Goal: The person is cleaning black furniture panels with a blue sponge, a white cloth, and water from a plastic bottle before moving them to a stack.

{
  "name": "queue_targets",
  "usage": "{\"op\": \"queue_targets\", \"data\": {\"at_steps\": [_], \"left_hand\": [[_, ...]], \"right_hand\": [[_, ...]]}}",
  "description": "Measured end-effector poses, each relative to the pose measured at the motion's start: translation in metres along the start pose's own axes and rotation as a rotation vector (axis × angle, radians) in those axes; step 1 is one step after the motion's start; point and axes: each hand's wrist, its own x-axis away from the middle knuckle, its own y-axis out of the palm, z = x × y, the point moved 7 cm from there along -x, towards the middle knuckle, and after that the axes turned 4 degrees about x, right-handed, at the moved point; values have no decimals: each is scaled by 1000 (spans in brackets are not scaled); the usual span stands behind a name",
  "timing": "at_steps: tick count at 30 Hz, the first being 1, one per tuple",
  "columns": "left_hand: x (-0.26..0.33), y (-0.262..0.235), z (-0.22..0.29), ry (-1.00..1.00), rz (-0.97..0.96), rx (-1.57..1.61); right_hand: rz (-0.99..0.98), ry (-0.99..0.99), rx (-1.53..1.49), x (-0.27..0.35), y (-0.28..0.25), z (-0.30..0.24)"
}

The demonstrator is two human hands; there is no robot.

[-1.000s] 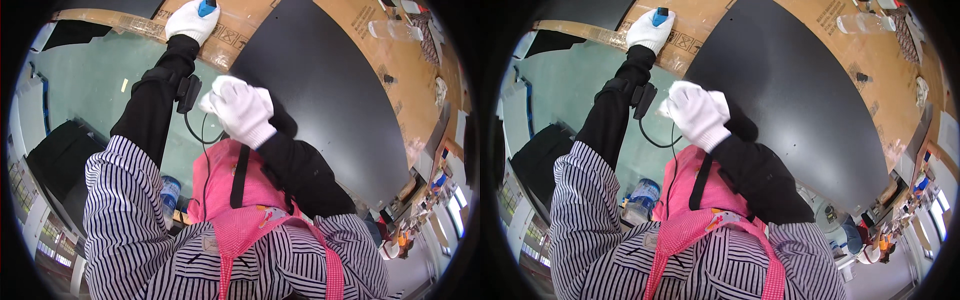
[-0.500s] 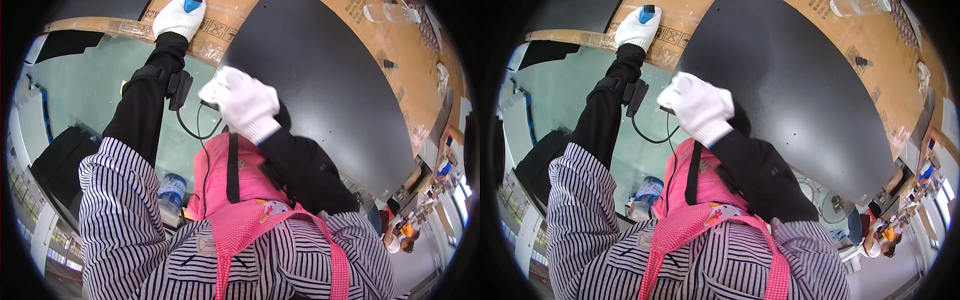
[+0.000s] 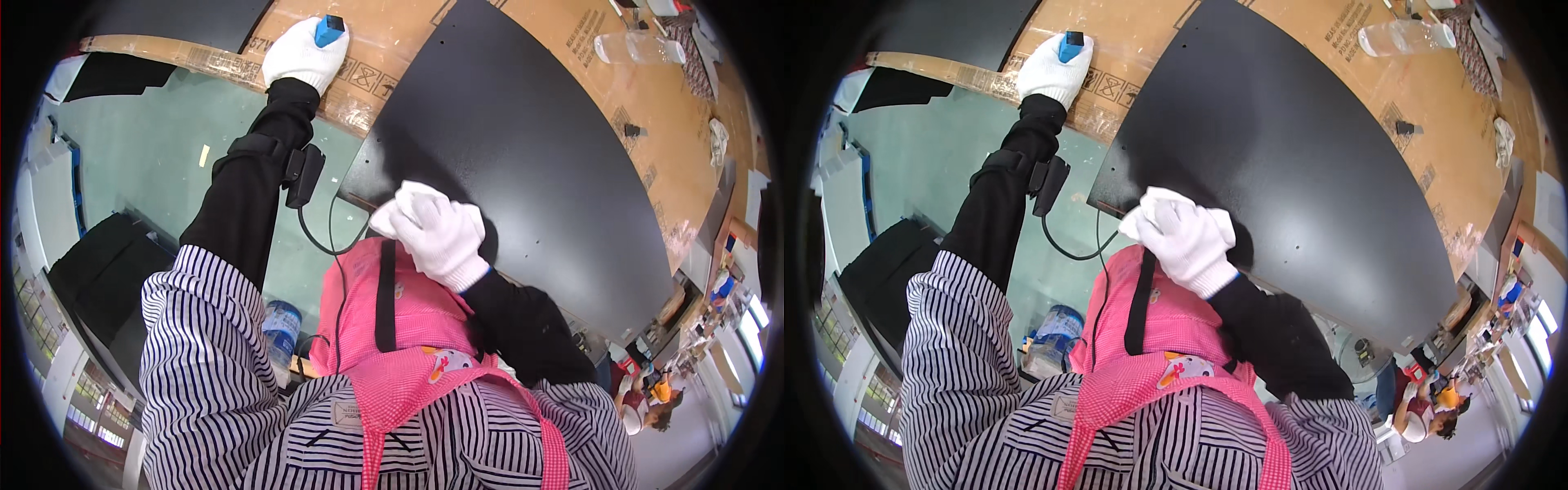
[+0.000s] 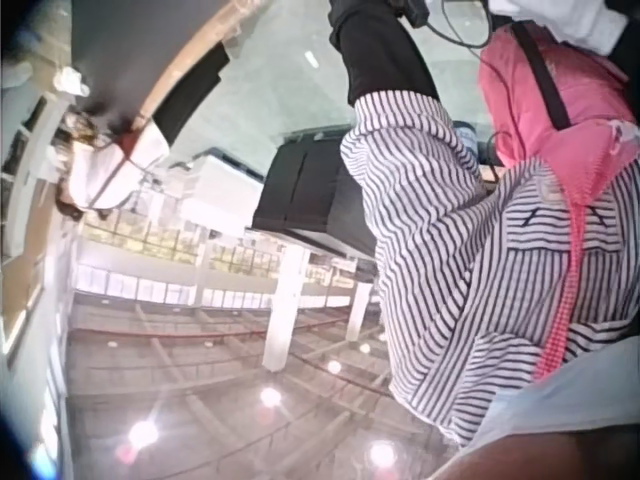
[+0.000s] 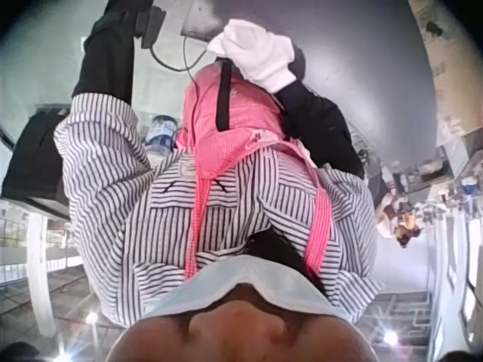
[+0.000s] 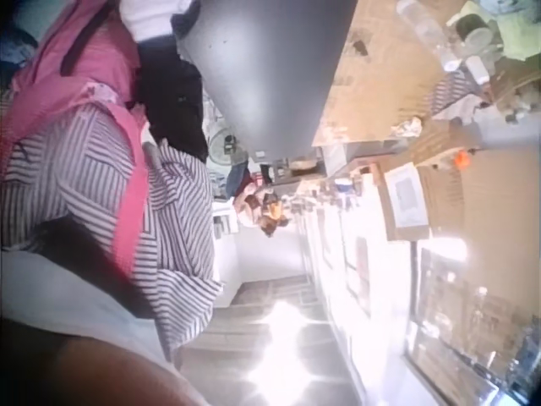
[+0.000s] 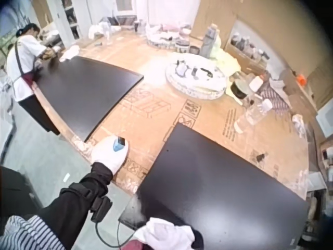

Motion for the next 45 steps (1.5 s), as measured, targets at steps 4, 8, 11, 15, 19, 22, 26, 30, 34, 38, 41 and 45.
{"op": "queue_targets", "data": {"at_steps": [4, 8, 11, 15, 19, 22, 26, 30, 34, 38, 41, 45], "left_hand": [[1, 2, 11, -17, -9, 10], [0, 10, 18, 16, -15, -2], [9, -3, 2, 21, 38, -6], [5, -1, 3, -28, 9, -26], [-6, 3, 14, -33, -26, -39], [-1, 15, 36, 5, -2, 19], [3, -3, 11, -5, -9, -153], [4, 0, 1, -42, 33, -104], [2, 10, 9, -43, 16, -28], [-2, 16, 4, -62, -7, -64], [0, 6, -8, -36, 51, -112], [1, 5, 1, -72, 40, -87]], "right_hand": [[48, -131, -129, -43, 3, 2], [-56, 300, -233, -95, 16, 24], [95, 16, -56, -56, 6, 6], [-109, -44, 6, -19, -16, 0], [33, 40, 220, -103, -6, 38], [63, 139, 181, -127, -11, 75], [77, 352, -60, -41, -10, 36], [-265, 515, -24, 22, -38, 93], [-35, 663, -73, -40, -97, 206], [186, 777, 52, -99, -110, 239], [-91, 728, 297, -138, -98, 173], [-3, 662, 13, -53, -85, 187]]}}
